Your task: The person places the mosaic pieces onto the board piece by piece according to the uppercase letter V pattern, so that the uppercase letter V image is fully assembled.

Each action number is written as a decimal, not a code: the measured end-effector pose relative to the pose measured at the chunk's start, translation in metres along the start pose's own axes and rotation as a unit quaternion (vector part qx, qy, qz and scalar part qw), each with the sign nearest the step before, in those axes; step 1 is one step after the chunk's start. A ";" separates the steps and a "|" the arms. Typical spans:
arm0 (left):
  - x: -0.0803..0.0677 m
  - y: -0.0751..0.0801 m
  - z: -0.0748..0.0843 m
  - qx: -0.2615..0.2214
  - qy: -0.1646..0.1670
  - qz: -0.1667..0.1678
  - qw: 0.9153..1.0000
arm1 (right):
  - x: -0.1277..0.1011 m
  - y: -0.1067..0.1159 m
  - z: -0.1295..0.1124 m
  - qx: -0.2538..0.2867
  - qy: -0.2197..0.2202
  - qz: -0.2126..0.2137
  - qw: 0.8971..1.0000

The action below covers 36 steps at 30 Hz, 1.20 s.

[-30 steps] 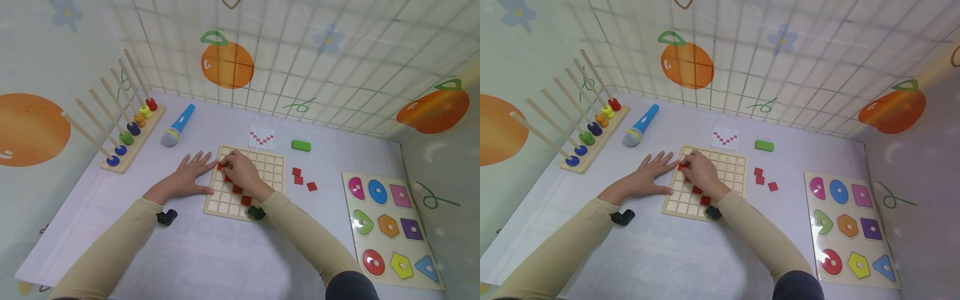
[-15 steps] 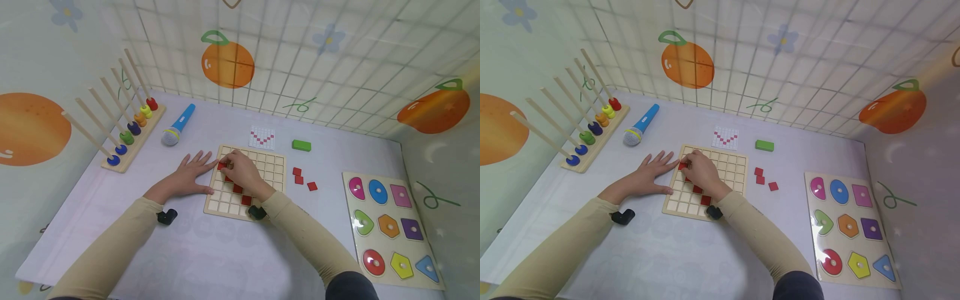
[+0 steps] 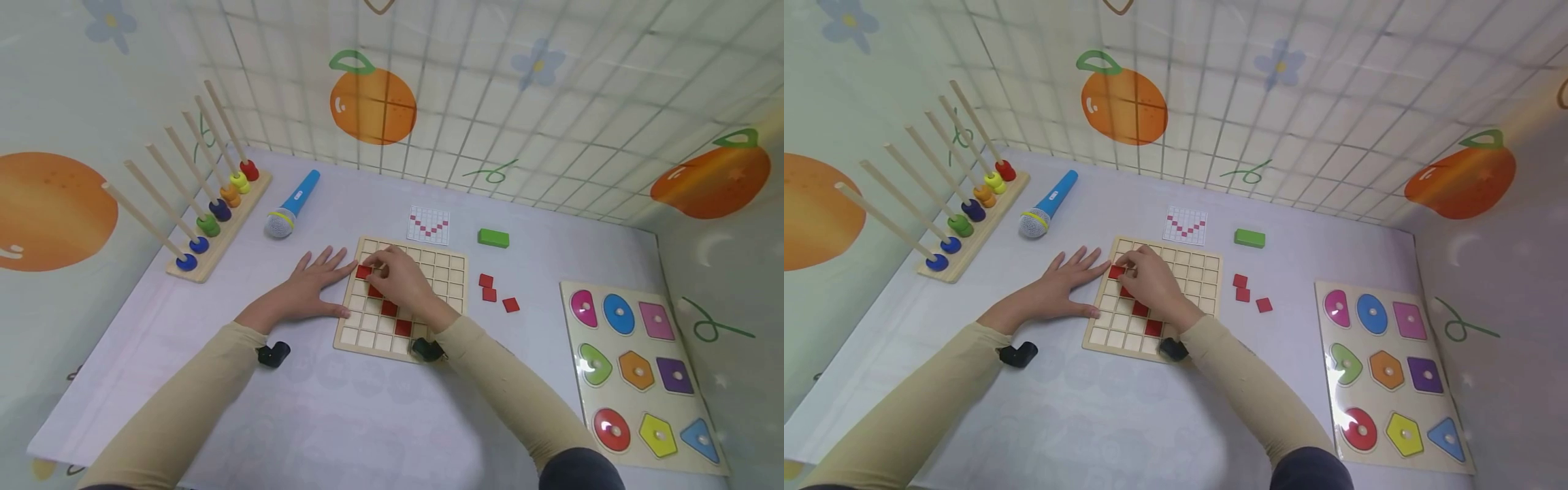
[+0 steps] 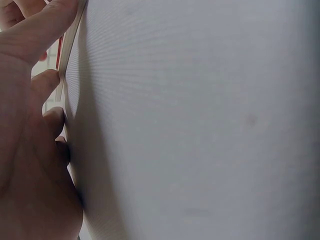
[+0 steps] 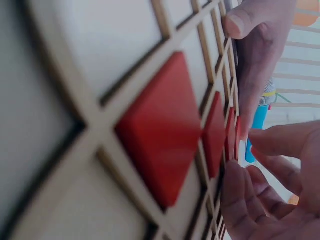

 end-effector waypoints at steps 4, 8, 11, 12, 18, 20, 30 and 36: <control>0.000 0.000 0.000 -0.002 0.000 0.001 1.000 | -0.003 0.006 -0.002 0.006 -0.001 -0.001 1.000; 0.000 -0.001 -0.002 0.001 0.002 0.001 1.000 | -0.007 0.010 -0.001 0.008 0.001 -0.002 1.000; 0.001 -0.001 -0.003 0.004 0.001 0.002 1.000 | -0.011 0.013 0.002 0.011 -0.003 -0.002 1.000; 0.001 -0.001 -0.003 0.005 0.001 0.002 1.000 | -0.012 0.014 0.003 0.013 -0.006 -0.002 1.000; 0.001 -0.002 -0.003 0.005 0.004 0.001 1.000 | -0.019 0.021 0.010 0.011 -0.006 -0.002 1.000; 0.001 -0.002 -0.004 0.007 0.008 -0.002 1.000 | -0.021 0.023 0.012 0.008 -0.005 -0.001 1.000; 0.001 -0.003 -0.005 0.005 0.008 0.001 1.000 | -0.034 0.040 0.021 0.018 -0.021 0.010 1.000; 0.001 -0.003 -0.005 0.008 0.009 0.006 1.000 | -0.045 0.053 0.033 0.013 -0.030 0.019 0.999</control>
Point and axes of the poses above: each hand's wrist, its own x-axis towards the middle knuckle, its own y-axis out of the back of the hand, z = x × y, the point moved 8 cm from there along x, towards the middle knuckle, and after that the axes turned 14 degrees about z, right-handed, at the moved point
